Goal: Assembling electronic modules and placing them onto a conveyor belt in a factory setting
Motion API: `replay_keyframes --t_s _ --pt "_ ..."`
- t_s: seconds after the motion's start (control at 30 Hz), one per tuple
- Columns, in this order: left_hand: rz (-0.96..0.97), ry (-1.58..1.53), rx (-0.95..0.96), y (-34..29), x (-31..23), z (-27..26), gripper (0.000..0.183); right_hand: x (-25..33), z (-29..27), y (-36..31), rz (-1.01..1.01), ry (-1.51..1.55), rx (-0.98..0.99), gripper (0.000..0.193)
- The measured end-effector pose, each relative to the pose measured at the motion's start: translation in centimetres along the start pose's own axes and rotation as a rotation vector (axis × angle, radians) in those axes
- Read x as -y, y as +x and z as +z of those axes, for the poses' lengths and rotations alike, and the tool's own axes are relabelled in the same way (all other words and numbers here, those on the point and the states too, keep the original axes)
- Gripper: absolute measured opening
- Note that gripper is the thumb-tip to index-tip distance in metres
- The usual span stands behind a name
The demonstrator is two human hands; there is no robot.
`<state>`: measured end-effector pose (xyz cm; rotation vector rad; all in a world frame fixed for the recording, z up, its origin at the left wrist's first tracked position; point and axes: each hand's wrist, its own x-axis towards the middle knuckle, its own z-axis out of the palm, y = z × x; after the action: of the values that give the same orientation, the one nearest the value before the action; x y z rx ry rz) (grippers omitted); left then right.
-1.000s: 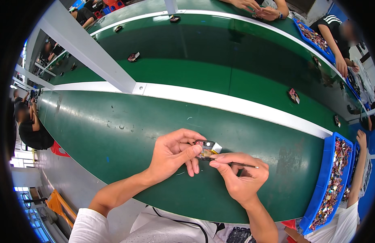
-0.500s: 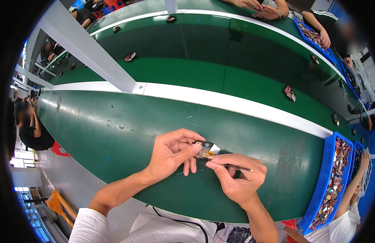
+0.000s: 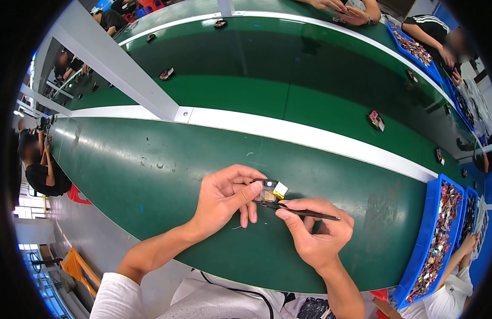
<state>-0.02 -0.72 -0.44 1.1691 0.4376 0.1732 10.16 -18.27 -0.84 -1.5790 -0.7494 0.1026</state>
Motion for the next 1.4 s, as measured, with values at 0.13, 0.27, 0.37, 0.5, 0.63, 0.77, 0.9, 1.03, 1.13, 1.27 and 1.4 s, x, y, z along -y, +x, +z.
replay_keyframes --t_s 0.13,0.27,0.37,0.5,0.63,0.77,0.9,1.03,1.13,1.27,1.4 --pt "0.003 -0.004 0.006 -0.07 0.22 0.16 0.019 -0.12 0.08 0.05 -0.029 -0.011 0.017 0.017" --pt "0.006 -0.006 0.015 -0.12 0.37 0.14 0.020 -0.17 0.12 0.11 -0.051 -0.038 0.039 0.018" --pt "0.012 -0.006 0.022 -0.10 0.42 0.07 0.020 -0.14 0.17 0.23 -0.096 -0.047 0.072 0.017" --pt "0.013 -0.006 0.032 -0.14 0.46 0.07 0.021 0.03 0.11 0.24 -0.116 -0.064 0.098 0.015" --pt "-0.024 -0.024 0.036 -0.01 0.24 -0.03 0.022 0.41 0.20 0.32 -0.135 -0.082 0.112 0.014" --pt "-0.040 0.011 0.073 0.20 -0.02 -0.09 0.024 0.29 0.27 0.25 -0.194 -0.133 0.100 0.013" --pt "-0.042 0.034 0.077 0.12 0.07 0.05 0.025 0.37 0.27 0.12 -0.205 -0.165 0.093 0.012" --pt "-0.054 0.053 0.055 0.06 0.33 0.18 0.025 0.03 0.53 0.00 -0.228 -0.163 0.082 0.014" --pt "-0.039 0.057 0.044 0.01 0.40 0.20 0.023 0.00 0.53 -0.04 -0.233 -0.177 0.089 0.014" --pt "-0.053 0.064 0.035 0.08 0.35 0.24 0.022 0.06 0.52 0.01 -0.238 -0.198 0.098 0.014" --pt "-0.064 0.092 0.044 0.13 0.14 0.14 0.019 0.03 0.63 0.05 -0.231 -0.179 0.117 0.014"
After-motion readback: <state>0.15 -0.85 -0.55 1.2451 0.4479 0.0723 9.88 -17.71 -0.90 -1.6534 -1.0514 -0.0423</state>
